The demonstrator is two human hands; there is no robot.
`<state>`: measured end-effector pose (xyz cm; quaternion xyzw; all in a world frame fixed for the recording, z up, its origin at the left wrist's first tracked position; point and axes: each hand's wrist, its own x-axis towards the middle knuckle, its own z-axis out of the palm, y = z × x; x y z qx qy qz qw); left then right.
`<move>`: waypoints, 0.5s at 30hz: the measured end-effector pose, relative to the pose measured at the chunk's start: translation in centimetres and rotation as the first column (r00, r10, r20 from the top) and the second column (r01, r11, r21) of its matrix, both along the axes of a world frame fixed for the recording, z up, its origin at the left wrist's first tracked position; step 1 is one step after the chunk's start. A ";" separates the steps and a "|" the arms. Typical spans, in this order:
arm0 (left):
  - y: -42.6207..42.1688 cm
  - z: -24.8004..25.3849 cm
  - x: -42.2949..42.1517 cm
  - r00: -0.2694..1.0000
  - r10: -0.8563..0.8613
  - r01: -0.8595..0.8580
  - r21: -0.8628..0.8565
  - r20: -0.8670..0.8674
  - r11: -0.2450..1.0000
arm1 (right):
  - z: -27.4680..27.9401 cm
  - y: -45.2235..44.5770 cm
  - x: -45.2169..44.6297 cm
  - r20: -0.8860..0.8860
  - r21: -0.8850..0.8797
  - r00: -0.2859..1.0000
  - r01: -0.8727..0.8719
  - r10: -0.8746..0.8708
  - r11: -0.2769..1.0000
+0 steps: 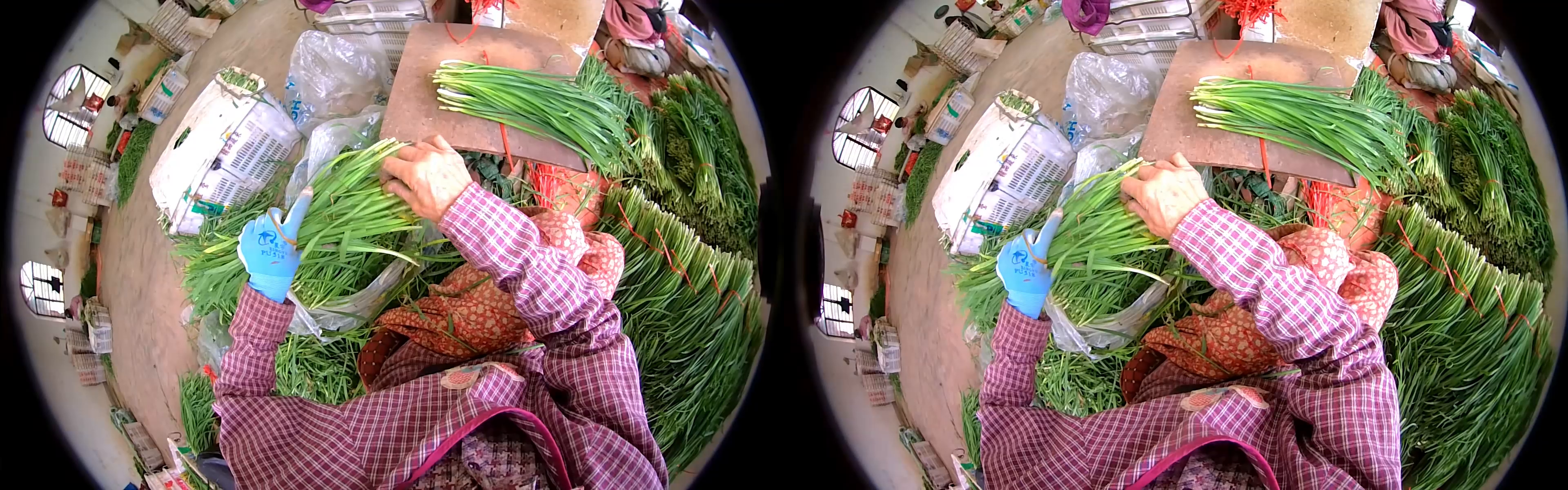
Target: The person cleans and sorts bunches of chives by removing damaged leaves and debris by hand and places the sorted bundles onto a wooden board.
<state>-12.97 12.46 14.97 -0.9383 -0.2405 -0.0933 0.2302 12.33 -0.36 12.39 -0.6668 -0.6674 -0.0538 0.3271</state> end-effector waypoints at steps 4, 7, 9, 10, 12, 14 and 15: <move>0.5 -0.6 -0.5 0.999 -0.049 0.049 0.037 0.013 0.998 | -1.9 -1.0 1.5 0.190 0.002 0.966 0.178 -0.175 0.984; 0.8 -0.6 -1.5 0.998 0.060 -0.059 0.012 -0.015 0.998 | -4.4 -4.3 6.0 0.294 -0.073 0.901 0.354 -0.319 0.932; 1.1 -0.5 -2.2 0.993 0.116 -0.115 0.023 -0.028 0.993 | -5.9 -7.0 8.7 0.425 -0.393 0.801 0.583 -0.422 0.711; 1.2 -0.5 -2.5 0.986 0.161 -0.160 0.037 -0.044 0.986 | -5.7 -7.7 8.7 0.394 -0.351 0.804 0.579 -0.445 0.736; 1.6 -0.9 -2.6 0.987 0.156 -0.155 0.041 -0.035 0.987 | -4.1 -8.3 8.3 0.302 -0.191 0.837 0.522 -0.456 0.831; 1.6 -1.0 -2.3 0.992 0.122 -0.122 0.032 0.007 0.992 | -0.8 -7.1 5.2 0.102 -0.173 0.937 0.347 -0.334 0.922; 1.5 -0.9 -2.0 0.993 0.116 -0.116 0.034 0.007 0.993 | -0.1 -6.5 3.5 0.068 -0.116 0.957 0.289 -0.282 0.950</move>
